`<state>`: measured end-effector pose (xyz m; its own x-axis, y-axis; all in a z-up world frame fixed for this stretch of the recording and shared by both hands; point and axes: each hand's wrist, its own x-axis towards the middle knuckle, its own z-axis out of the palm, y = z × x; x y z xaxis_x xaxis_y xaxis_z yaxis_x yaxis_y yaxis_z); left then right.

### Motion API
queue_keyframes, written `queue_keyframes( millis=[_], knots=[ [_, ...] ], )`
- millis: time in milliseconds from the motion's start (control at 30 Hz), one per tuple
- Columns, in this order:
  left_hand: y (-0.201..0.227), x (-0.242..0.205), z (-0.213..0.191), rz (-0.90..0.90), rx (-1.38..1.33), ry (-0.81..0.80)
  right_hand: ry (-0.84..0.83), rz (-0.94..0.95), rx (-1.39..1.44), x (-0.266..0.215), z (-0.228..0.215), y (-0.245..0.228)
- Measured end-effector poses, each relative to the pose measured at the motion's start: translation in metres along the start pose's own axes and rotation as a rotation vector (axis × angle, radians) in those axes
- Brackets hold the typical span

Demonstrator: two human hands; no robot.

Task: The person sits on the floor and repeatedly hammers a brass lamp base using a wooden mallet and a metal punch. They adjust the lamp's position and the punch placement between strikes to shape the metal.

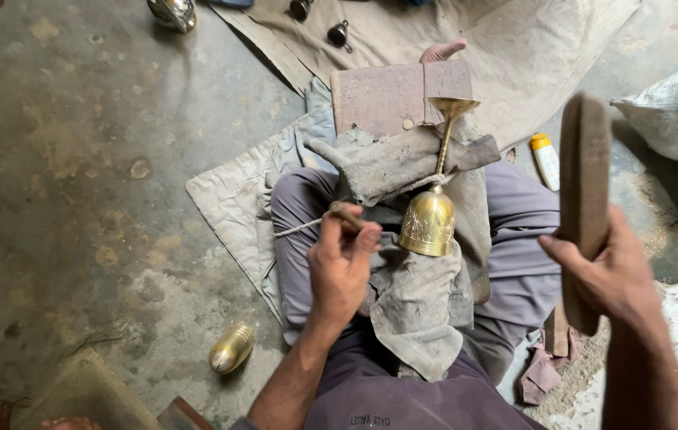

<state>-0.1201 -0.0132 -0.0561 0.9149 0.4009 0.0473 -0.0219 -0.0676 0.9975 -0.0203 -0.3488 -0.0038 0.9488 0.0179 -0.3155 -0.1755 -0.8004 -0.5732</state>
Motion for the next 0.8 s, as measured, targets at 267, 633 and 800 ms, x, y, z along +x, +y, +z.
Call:
queue_keyframes(
  millis=[267,633,800],
  knots=[
    [0.018,0.039,0.037,-0.197,-0.278,-0.146,0.083,-0.595,-0.558,0.022,-0.053,-0.107],
    [0.022,0.04,0.042,-0.002,-0.06,-0.151,0.167,-1.049,-0.905,0.07,-0.051,-0.191],
    [0.023,0.044,0.042,-0.035,-0.046,-0.184,-0.008,-0.976,-0.542,0.078,-0.041,-0.198]
  ],
)
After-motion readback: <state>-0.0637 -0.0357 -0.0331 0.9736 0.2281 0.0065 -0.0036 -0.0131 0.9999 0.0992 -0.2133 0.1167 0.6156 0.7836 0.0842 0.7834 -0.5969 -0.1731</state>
